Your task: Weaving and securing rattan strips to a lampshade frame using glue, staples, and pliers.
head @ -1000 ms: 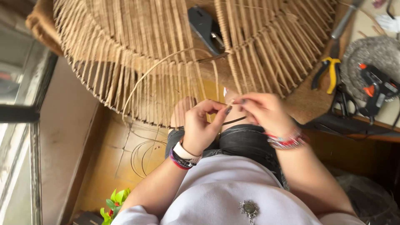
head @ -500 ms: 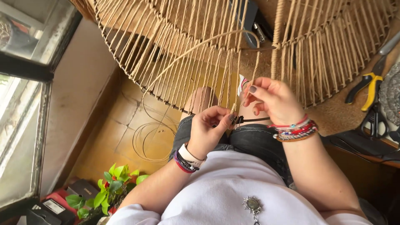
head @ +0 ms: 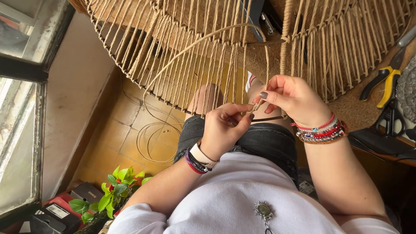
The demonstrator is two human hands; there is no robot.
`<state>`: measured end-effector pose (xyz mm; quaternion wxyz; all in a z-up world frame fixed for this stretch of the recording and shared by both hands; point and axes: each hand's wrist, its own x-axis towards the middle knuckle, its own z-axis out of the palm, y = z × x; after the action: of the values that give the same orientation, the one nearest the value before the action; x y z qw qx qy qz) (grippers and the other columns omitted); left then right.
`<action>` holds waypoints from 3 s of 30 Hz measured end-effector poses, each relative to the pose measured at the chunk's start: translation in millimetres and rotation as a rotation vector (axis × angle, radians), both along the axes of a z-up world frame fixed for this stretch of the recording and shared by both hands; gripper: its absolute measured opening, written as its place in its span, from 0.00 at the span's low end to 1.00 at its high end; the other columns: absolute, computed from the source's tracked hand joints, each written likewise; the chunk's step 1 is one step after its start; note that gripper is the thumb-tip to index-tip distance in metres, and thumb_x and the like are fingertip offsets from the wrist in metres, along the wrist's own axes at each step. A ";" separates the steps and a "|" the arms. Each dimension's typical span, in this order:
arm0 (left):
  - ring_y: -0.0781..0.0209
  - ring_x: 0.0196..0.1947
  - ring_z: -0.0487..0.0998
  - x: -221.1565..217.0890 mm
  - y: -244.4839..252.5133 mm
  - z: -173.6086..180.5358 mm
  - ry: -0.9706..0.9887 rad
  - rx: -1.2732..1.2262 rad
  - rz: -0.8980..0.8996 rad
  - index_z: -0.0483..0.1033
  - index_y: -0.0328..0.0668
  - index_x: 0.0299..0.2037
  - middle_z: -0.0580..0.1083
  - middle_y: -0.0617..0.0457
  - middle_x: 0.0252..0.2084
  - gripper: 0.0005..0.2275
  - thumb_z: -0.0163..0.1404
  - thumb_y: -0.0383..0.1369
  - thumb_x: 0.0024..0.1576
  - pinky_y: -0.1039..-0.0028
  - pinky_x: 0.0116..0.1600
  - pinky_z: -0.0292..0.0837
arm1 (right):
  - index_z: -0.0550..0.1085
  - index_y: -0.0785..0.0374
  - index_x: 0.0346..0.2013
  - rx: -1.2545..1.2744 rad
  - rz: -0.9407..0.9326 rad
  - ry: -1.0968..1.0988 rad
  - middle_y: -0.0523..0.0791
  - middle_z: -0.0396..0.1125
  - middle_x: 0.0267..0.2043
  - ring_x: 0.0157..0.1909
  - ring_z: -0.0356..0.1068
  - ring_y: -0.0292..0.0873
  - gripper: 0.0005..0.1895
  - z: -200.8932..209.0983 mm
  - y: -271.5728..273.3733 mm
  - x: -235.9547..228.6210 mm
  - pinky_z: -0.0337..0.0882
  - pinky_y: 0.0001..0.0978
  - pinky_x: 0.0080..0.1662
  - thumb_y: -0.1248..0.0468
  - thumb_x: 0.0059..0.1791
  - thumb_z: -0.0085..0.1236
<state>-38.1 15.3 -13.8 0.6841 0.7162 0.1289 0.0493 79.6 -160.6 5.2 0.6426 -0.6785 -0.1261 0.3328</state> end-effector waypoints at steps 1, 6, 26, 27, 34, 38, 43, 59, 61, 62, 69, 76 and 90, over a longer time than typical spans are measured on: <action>0.68 0.23 0.79 1.1 -1.7 -1.2 0.003 0.000 0.000 0.85 0.42 0.42 0.76 0.53 0.20 0.09 0.61 0.27 0.51 0.80 0.32 0.76 | 0.72 0.72 0.35 0.000 0.000 0.003 0.50 0.73 0.34 0.35 0.73 0.38 0.08 -4.3 -3.0 1.3 0.80 0.30 0.33 0.68 0.53 0.59; 0.66 0.22 0.79 6.2 -7.8 1.8 0.017 0.071 0.011 0.86 0.45 0.40 0.75 0.53 0.20 0.09 0.60 0.27 0.50 0.80 0.31 0.76 | 0.71 0.73 0.36 -0.012 -0.024 -0.021 0.53 0.73 0.34 0.35 0.74 0.40 0.08 -21.8 -12.4 3.8 0.81 0.35 0.34 0.69 0.53 0.59; 0.67 0.23 0.79 5.3 -13.9 -13.1 0.037 0.012 0.016 0.86 0.46 0.40 0.75 0.54 0.19 0.08 0.60 0.29 0.51 0.79 0.31 0.76 | 0.69 0.72 0.38 -0.030 -0.094 -0.066 0.53 0.72 0.33 0.33 0.74 0.39 0.09 -19.6 -10.1 -1.8 0.80 0.31 0.37 0.68 0.54 0.59; 0.68 0.23 0.79 5.0 -14.8 -14.4 0.035 -0.013 0.018 0.85 0.45 0.41 0.75 0.54 0.20 0.09 0.60 0.29 0.51 0.80 0.32 0.76 | 0.69 0.72 0.38 -0.029 -0.094 -0.073 0.53 0.72 0.33 0.32 0.75 0.39 0.09 -21.3 -10.5 -1.3 0.80 0.31 0.36 0.68 0.54 0.59; 0.68 0.24 0.78 6.9 -18.2 -8.1 -0.002 -0.067 0.023 0.85 0.43 0.41 0.76 0.53 0.21 0.08 0.60 0.28 0.51 0.78 0.34 0.76 | 0.69 0.71 0.38 -0.022 -0.096 -0.090 0.54 0.73 0.33 0.32 0.76 0.40 0.09 -9.0 -7.7 -1.8 0.80 0.30 0.36 0.67 0.54 0.60; 0.69 0.25 0.77 9.9 -20.4 3.7 -0.046 -0.164 0.053 0.85 0.36 0.38 0.76 0.50 0.21 0.07 0.63 0.29 0.52 0.78 0.34 0.77 | 0.71 0.70 0.36 -0.044 -0.091 -0.124 0.51 0.73 0.29 0.31 0.76 0.40 0.08 -6.8 -8.7 -2.4 0.78 0.28 0.36 0.68 0.53 0.61; 0.68 0.23 0.79 15.1 -26.8 -9.2 -0.081 -0.164 0.088 0.84 0.36 0.35 0.76 0.51 0.20 0.05 0.64 0.28 0.53 0.80 0.32 0.76 | 0.71 0.70 0.36 -0.022 -0.109 -0.136 0.52 0.73 0.29 0.31 0.77 0.40 0.08 -11.8 -10.4 -1.8 0.77 0.26 0.36 0.68 0.53 0.61; 0.74 0.25 0.67 13.1 -33.8 -18.7 -0.174 -0.192 0.160 0.84 0.38 0.32 0.70 0.54 0.18 0.04 0.64 0.30 0.54 0.81 0.29 0.66 | 0.72 0.69 0.36 0.002 -0.168 -0.144 0.48 0.72 0.27 0.31 0.75 0.36 0.09 -23.4 -9.6 -5.4 0.73 0.22 0.38 0.67 0.52 0.64; 0.74 0.25 0.67 13.5 -34.2 -18.8 -0.178 -0.197 0.158 0.84 0.38 0.32 0.70 0.54 0.18 0.04 0.64 0.29 0.54 0.82 0.29 0.65 | 0.72 0.68 0.36 0.005 -0.174 -0.144 0.48 0.72 0.27 0.31 0.74 0.36 0.09 -22.3 -8.6 -5.4 0.73 0.22 0.39 0.67 0.52 0.64; 0.74 0.24 0.67 14.0 -34.3 -19.4 -0.183 -0.197 0.160 0.84 0.38 0.31 0.70 0.54 0.18 0.04 0.64 0.29 0.54 0.82 0.29 0.65 | 0.72 0.68 0.36 0.011 -0.175 -0.143 0.48 0.72 0.27 0.31 0.75 0.36 0.09 -23.3 -8.5 -5.2 0.73 0.22 0.39 0.67 0.52 0.64; 0.74 0.24 0.67 14.6 -34.6 -19.4 -0.191 -0.192 0.159 0.83 0.37 0.31 0.70 0.54 0.18 0.04 0.64 0.29 0.54 0.81 0.29 0.65 | 0.71 0.68 0.36 0.024 -0.175 -0.144 0.49 0.72 0.27 0.32 0.74 0.36 0.09 -25.3 -9.0 -5.3 0.73 0.23 0.39 0.67 0.51 0.64; 0.75 0.26 0.67 14.2 -33.8 -16.8 -0.190 -0.185 0.162 0.84 0.38 0.31 0.70 0.54 0.18 0.04 0.64 0.29 0.54 0.82 0.30 0.64 | 0.72 0.68 0.35 0.026 -0.168 -0.148 0.49 0.72 0.27 0.31 0.74 0.37 0.08 -21.7 -6.9 -5.4 0.73 0.23 0.39 0.68 0.51 0.64; 0.69 0.26 0.72 13.6 -31.7 -9.1 -0.210 -0.063 0.146 0.83 0.36 0.30 0.77 0.46 0.22 0.01 0.62 0.23 0.53 0.77 0.31 0.69 | 0.75 0.69 0.43 0.015 -0.351 -0.241 0.50 0.74 0.32 0.34 0.75 0.38 0.06 5.1 -17.8 -25.4 0.77 0.26 0.39 0.68 0.54 0.59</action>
<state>-24.5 -16.4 -23.0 0.7108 0.6738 0.1101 0.1695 54.2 -178.4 10.3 0.6759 -0.7203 -0.0843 0.1315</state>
